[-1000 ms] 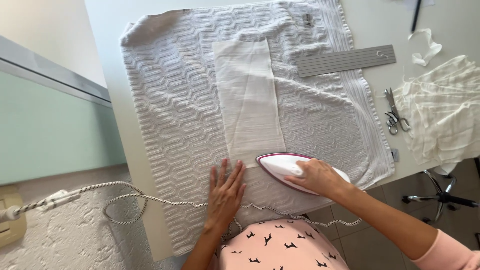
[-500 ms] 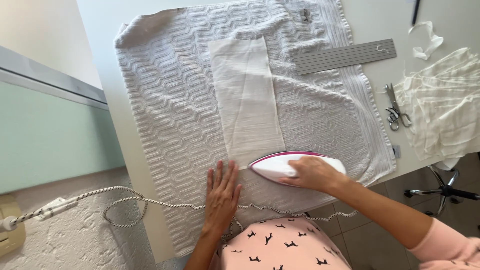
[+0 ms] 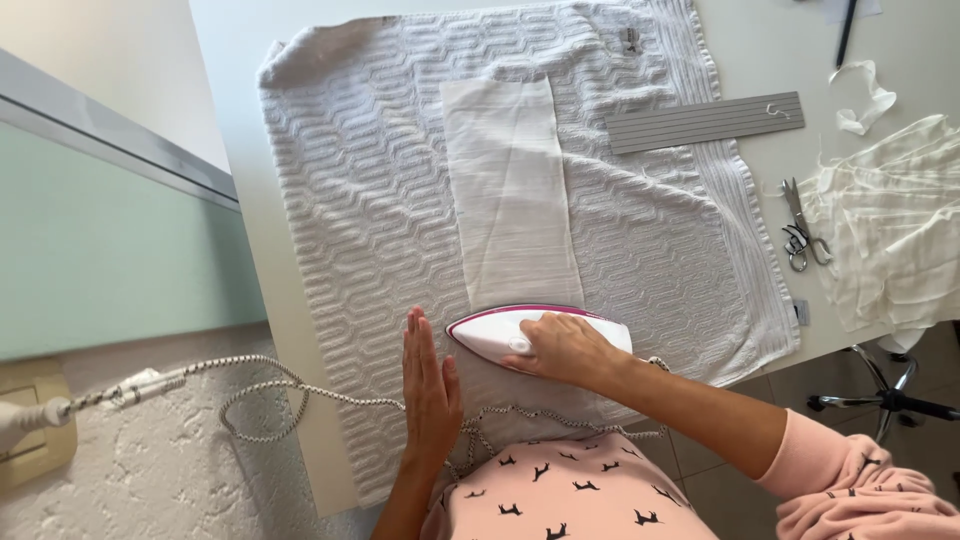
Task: Ironing and folding small pieces of white fabric on a work table.
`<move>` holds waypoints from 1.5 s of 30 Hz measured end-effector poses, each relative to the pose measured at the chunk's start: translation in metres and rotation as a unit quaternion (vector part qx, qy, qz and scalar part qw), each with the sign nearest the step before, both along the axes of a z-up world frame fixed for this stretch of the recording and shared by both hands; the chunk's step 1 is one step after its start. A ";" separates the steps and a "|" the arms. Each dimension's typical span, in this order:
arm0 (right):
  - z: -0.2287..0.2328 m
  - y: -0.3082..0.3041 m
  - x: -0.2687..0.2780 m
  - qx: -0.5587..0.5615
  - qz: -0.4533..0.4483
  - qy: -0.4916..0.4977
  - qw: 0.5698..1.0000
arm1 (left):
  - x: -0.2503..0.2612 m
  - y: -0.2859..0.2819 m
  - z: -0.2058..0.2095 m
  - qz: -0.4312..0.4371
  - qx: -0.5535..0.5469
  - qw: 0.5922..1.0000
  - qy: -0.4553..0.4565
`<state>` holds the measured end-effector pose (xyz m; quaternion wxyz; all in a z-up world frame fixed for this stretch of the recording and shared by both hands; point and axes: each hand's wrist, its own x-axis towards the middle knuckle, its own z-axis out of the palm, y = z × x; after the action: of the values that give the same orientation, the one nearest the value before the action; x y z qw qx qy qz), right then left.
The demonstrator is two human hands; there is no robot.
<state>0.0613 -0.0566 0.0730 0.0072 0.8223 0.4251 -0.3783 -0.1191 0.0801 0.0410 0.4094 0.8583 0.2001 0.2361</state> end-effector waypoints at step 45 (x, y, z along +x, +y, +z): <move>0.002 -0.033 -0.048 0.005 -0.156 -0.173 0.972 | -0.017 -0.027 -0.016 -0.117 -0.009 0.992 0.048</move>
<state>0.0132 -0.0892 0.0752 0.0175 0.9316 0.2855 -0.2245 -0.1362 0.0532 0.0250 0.4315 0.8825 0.1199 0.1438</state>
